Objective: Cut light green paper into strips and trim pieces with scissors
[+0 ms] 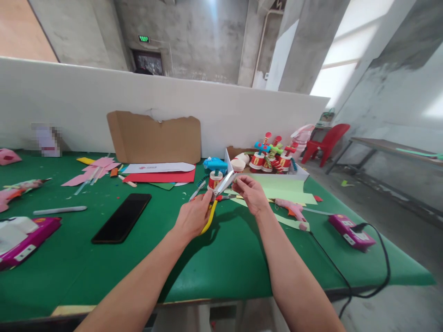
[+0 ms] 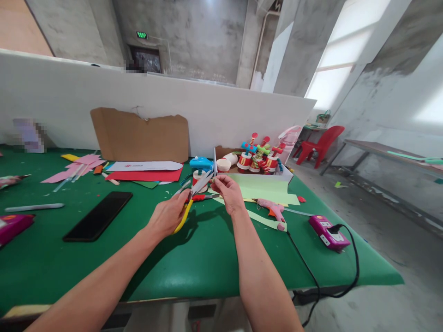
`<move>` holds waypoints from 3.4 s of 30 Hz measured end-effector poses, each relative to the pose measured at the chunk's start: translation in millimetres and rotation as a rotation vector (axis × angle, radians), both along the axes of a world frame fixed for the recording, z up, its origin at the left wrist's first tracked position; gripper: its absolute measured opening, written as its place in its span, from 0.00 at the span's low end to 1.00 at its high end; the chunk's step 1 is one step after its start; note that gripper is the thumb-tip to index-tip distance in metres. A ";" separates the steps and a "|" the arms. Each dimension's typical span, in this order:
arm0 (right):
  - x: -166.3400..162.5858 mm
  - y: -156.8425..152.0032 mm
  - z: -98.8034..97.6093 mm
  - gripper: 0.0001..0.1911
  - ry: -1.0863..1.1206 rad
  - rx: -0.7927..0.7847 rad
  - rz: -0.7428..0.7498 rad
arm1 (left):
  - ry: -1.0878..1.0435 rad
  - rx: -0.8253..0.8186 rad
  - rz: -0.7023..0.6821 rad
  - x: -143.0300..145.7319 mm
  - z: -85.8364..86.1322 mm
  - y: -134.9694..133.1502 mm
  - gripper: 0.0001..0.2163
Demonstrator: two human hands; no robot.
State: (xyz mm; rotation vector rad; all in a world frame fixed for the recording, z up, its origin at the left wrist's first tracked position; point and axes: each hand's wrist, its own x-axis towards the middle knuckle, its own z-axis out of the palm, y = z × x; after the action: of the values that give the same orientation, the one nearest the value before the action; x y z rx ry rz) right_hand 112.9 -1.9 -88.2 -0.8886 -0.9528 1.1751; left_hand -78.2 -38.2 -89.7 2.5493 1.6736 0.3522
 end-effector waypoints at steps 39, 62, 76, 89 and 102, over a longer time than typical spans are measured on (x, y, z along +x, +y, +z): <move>-1.2 -7.9 -8.1 0.04 -1.351 -0.157 0.236 | -0.025 0.032 0.092 -14.4 -7.3 11.7 0.19; 31.1 -0.7 -9.0 0.13 -1.711 -0.438 -0.069 | -0.017 0.021 0.092 -14.3 -1.7 9.2 0.21; 21.8 -4.5 -4.3 0.10 -1.739 -0.443 -0.089 | 0.003 0.014 0.087 -13.5 -3.3 10.3 0.20; 19.6 -0.9 -9.6 0.11 -1.744 -0.474 -0.125 | 0.002 0.008 0.084 -11.8 -2.3 9.5 0.19; 28.8 -8.4 -2.8 0.13 -1.636 -0.451 -0.186 | 0.023 0.026 0.098 -14.1 -3.5 7.4 0.19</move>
State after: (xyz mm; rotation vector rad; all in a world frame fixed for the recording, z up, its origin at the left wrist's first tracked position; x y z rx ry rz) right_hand 141.7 -10.3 -91.0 -2.3570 -1.7963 0.2623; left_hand -92.4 -30.9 -93.1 2.5044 1.8185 0.3547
